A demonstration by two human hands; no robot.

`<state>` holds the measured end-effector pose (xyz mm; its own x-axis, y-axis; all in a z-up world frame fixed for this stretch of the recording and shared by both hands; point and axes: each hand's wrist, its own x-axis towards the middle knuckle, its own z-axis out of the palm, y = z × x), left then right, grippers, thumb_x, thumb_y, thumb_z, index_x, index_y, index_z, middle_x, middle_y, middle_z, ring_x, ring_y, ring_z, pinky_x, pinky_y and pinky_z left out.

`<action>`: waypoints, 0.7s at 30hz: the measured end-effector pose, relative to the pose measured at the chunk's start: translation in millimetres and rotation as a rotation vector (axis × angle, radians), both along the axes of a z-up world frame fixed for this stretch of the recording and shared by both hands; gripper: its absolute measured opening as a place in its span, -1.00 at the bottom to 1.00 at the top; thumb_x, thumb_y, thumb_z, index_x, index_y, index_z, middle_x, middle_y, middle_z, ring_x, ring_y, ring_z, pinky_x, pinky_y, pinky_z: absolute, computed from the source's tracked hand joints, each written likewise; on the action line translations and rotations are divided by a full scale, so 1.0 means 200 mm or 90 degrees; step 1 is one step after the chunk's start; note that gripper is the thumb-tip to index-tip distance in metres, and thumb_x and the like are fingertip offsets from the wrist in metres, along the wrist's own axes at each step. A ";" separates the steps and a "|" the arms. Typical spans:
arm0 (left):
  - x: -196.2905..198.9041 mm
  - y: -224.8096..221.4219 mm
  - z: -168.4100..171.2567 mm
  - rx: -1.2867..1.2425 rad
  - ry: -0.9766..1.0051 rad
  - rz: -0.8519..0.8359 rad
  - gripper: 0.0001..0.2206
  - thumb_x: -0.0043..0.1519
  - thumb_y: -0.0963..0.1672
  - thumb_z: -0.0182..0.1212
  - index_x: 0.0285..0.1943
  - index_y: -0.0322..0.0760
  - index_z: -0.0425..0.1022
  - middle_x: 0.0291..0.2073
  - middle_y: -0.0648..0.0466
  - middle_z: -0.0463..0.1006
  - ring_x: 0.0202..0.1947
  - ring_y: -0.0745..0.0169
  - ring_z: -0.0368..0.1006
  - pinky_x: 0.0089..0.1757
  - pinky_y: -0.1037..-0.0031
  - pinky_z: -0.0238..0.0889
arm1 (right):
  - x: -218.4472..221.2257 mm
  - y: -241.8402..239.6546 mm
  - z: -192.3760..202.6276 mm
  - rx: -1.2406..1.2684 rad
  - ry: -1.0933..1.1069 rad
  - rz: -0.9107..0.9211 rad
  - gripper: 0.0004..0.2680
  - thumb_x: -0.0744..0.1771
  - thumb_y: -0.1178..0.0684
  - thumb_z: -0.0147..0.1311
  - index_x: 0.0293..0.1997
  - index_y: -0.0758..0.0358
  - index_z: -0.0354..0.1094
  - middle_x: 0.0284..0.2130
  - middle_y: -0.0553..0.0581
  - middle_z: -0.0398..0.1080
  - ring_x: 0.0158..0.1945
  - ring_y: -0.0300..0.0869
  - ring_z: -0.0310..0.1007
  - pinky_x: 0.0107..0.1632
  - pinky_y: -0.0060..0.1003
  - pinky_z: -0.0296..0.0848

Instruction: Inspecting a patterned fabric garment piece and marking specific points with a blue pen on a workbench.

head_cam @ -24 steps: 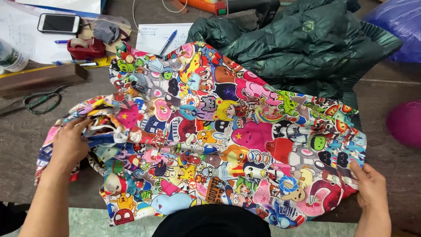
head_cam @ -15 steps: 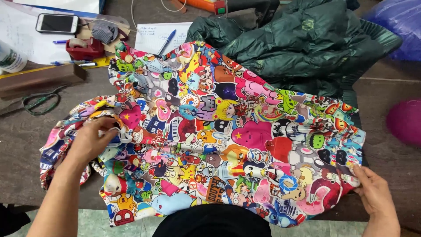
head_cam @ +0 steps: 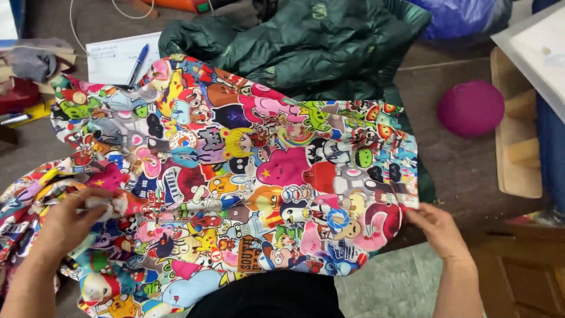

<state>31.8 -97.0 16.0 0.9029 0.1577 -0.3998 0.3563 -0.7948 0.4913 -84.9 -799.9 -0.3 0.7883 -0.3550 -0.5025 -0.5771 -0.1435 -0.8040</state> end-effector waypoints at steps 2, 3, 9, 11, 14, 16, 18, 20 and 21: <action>0.00 0.08 0.04 -0.038 -0.074 0.018 -0.74 0.27 -0.25 0.09 0.10 -0.16 0.54 -0.11 -0.12 0.59 -0.22 -0.01 0.49 -0.22 0.27 0.29 | -0.02 -0.10 -0.09 0.011 -0.089 -0.037 -0.86 0.29 0.14 0.10 -0.12 0.33 0.43 -0.24 0.15 0.48 -0.17 -0.17 0.39 -0.03 -0.30 0.29; 0.00 0.12 0.05 -0.079 -0.147 0.041 -0.71 0.33 -0.28 -0.01 0.17 -0.24 0.53 -0.10 -0.15 0.56 -0.25 -0.02 0.44 -0.25 0.29 0.25 | -0.04 -0.15 -0.13 0.019 -0.177 -0.071 -0.90 0.31 0.15 0.09 -0.13 0.26 0.38 -0.25 0.08 0.45 -0.19 -0.25 0.36 -0.06 -0.37 0.28; -0.02 0.48 -0.07 -0.091 -0.342 0.033 -0.72 0.48 -0.20 -0.06 0.34 -0.35 0.38 0.00 -0.14 0.41 -0.12 0.09 0.29 -0.11 0.40 0.12 | 0.20 -0.03 0.25 -0.016 -0.431 -0.189 -0.92 0.32 0.08 0.02 -0.14 0.06 0.26 -0.33 -0.13 0.35 -0.36 -0.47 0.31 -0.25 -0.63 0.33; 0.00 0.52 -0.10 -0.029 -0.330 0.049 -0.68 0.41 -0.22 -0.02 0.35 -0.37 0.36 0.00 -0.19 0.42 -0.10 0.02 0.32 -0.10 0.34 0.16 | 0.34 -0.12 0.18 0.005 -0.440 -0.163 -0.89 0.33 0.02 0.07 -0.10 0.05 0.27 -0.28 -0.11 0.37 -0.31 -0.45 0.33 -0.22 -0.58 0.34; 0.00 0.59 -0.16 0.070 -0.310 0.081 -0.61 0.31 -0.26 0.02 0.36 -0.40 0.34 -0.01 -0.25 0.42 -0.08 -0.09 0.35 -0.08 0.25 0.21 | 0.54 0.15 0.22 -0.016 -0.390 -0.072 -0.86 0.32 -0.01 0.18 -0.12 0.08 0.34 -0.32 -0.04 0.41 -0.32 -0.39 0.36 -0.25 -0.51 0.33; -0.03 0.54 -0.19 0.134 -0.293 0.105 -0.56 0.24 -0.29 0.05 0.36 -0.42 0.32 -0.01 -0.30 0.43 -0.06 -0.17 0.37 -0.07 0.19 0.25 | 0.61 0.38 0.23 -0.060 -0.332 -0.004 -0.88 0.30 0.00 0.24 -0.18 0.11 0.42 -0.41 0.01 0.43 -0.38 -0.34 0.36 -0.31 -0.48 0.30; -0.07 0.42 -0.19 0.201 -0.275 0.130 -0.50 0.17 -0.32 0.08 0.37 -0.45 0.30 -0.02 -0.35 0.43 -0.04 -0.25 0.39 -0.06 0.12 0.28 | 0.66 0.56 0.16 -0.154 -0.358 0.217 -0.90 0.29 0.06 0.18 -0.27 0.25 0.47 -0.45 0.20 0.48 -0.35 -0.13 0.43 -0.16 -0.24 0.37; -0.05 0.12 -0.06 0.265 -0.258 0.149 -0.44 0.10 -0.34 0.10 0.37 -0.47 0.28 -0.02 -0.40 0.43 -0.03 -0.34 0.41 -0.05 0.05 0.31 | 0.58 0.94 0.45 -0.045 -0.300 0.230 -0.90 0.29 0.07 0.14 -0.27 0.28 0.47 -0.45 0.21 0.50 -0.35 -0.13 0.46 -0.15 -0.21 0.42; -0.07 -0.05 0.01 0.293 -0.249 0.156 -0.41 0.07 -0.36 0.11 0.37 -0.48 0.27 -0.03 -0.42 0.43 -0.02 -0.38 0.42 -0.04 0.02 0.32 | 0.53 1.11 0.60 0.058 -0.238 0.236 -0.89 0.29 0.09 0.11 -0.26 0.31 0.46 -0.45 0.21 0.51 -0.35 -0.13 0.48 -0.14 -0.18 0.47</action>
